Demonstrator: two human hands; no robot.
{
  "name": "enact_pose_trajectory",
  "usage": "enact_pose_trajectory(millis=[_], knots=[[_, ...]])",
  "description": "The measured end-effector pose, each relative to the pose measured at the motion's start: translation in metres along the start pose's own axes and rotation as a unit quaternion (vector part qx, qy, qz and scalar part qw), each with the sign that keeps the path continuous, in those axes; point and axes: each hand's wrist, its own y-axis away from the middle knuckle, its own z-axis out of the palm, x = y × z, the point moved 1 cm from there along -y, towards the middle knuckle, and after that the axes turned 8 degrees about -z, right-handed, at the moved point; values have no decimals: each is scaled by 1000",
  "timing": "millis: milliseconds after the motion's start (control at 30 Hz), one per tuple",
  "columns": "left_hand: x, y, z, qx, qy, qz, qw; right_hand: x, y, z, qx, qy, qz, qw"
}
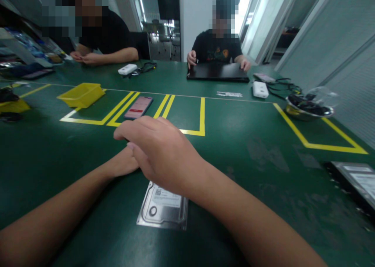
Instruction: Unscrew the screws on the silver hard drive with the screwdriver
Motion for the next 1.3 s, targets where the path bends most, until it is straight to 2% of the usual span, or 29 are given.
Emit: enact_pose_trajectory(millis=[167,300,633,967,1300], knots=[[1,-1,-1,-6,0,14,1000,0,-1,-2,10,12,-7,1000],[0,-3,0,-12,5,19,1000,2,0,-2,32,48,24,998],[-14,-8,4,-68,70,42,994,6,1,-5,49,84,28,995],[-12,-9,4,-61,87,50,993,5,0,-11,48,68,57,995],[-13,-9,3,-68,83,55,993,8,0,-10,80,104,52,990]])
